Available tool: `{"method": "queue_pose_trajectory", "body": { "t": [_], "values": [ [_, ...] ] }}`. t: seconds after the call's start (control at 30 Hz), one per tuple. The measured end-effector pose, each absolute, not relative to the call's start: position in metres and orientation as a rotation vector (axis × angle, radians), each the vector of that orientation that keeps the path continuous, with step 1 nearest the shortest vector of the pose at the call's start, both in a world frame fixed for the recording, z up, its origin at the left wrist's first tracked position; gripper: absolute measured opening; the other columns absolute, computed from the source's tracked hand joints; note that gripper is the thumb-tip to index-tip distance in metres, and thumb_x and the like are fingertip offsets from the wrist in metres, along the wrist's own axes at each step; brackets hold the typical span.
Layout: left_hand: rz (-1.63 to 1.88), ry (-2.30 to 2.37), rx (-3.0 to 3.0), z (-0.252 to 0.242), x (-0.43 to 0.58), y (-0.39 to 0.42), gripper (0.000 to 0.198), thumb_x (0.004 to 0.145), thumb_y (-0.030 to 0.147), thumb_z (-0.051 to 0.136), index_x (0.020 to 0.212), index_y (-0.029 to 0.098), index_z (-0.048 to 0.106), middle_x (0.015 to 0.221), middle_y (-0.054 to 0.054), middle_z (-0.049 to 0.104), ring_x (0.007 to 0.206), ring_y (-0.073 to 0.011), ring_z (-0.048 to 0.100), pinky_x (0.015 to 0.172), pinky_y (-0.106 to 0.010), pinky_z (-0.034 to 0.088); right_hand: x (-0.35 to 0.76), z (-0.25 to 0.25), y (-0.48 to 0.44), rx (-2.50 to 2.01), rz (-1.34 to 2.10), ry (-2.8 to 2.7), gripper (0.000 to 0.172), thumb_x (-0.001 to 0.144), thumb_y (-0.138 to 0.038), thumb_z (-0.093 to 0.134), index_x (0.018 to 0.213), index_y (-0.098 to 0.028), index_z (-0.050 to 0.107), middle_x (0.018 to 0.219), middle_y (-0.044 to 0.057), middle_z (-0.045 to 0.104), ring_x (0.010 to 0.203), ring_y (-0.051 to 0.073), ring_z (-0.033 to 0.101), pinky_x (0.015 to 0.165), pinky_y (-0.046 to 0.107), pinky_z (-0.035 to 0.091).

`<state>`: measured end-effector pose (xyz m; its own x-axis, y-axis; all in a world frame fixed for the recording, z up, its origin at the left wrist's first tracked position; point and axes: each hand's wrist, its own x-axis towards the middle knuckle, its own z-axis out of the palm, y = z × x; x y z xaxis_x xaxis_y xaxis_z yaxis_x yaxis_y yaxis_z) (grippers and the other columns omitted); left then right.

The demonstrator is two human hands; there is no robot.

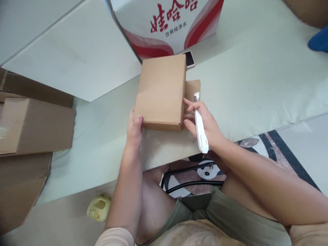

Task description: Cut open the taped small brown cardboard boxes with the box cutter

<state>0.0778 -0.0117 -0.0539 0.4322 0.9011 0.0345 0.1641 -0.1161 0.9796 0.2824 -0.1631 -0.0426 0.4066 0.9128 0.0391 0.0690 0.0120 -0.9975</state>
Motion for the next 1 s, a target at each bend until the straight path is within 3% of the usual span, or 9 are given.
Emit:
{"method": "queue_pose_trajectory", "body": {
  "t": [0.13, 0.33, 0.5, 1.0],
  "values": [
    [0.837, 0.954, 1.607, -0.0531, 0.0771, -0.0114, 0.078, 0.081, 0.084, 0.058, 0.133, 0.026, 0.054, 0.132, -0.010, 0.068, 0.131, -0.0316, 0.062, 0.112, -0.043, 0.048, 0.2822, -0.0435, -0.1626, -1.399, 0.853, -0.928, 0.030, 0.088, -0.031, 0.069, 0.106, -0.032, 0.046, 0.157, 0.010, 0.054, 0.128, 0.028, 0.066, 0.085, 0.044, 0.058],
    [0.851, 0.967, 1.605, -0.0518, 0.0777, -0.0104, 0.081, 0.078, 0.085, 0.060, 0.130, 0.023, 0.056, 0.130, -0.011, 0.069, 0.129, -0.0322, 0.062, 0.111, -0.044, 0.049, 0.2828, -0.0423, -0.1630, -1.404, 0.851, -0.944, 0.030, 0.088, -0.031, 0.070, 0.105, -0.032, 0.046, 0.149, 0.010, 0.061, 0.110, 0.024, 0.074, 0.082, 0.041, 0.059],
    [0.858, 0.983, 1.559, -0.0500, 0.0784, -0.0107, 0.084, 0.073, 0.087, 0.065, 0.127, 0.024, 0.058, 0.127, -0.010, 0.069, 0.128, -0.0315, 0.062, 0.111, -0.043, 0.048, 0.2833, -0.0418, -0.1640, -1.406, 0.838, -0.943, 0.030, 0.087, -0.029, 0.072, 0.105, -0.031, 0.047, 0.147, 0.010, 0.062, 0.111, 0.024, 0.073, 0.079, 0.038, 0.060],
    [0.842, 0.938, 1.626, -0.0544, 0.0766, -0.0082, 0.081, 0.080, 0.084, 0.060, 0.132, 0.024, 0.056, 0.132, -0.011, 0.068, 0.126, -0.0300, 0.064, 0.107, -0.040, 0.051, 0.2843, -0.0468, -0.1637, -1.406, 0.819, -0.975, 0.028, 0.090, -0.032, 0.069, 0.106, -0.032, 0.046, 0.151, 0.010, 0.059, 0.109, 0.024, 0.074, 0.080, 0.039, 0.060]
  ]
}}
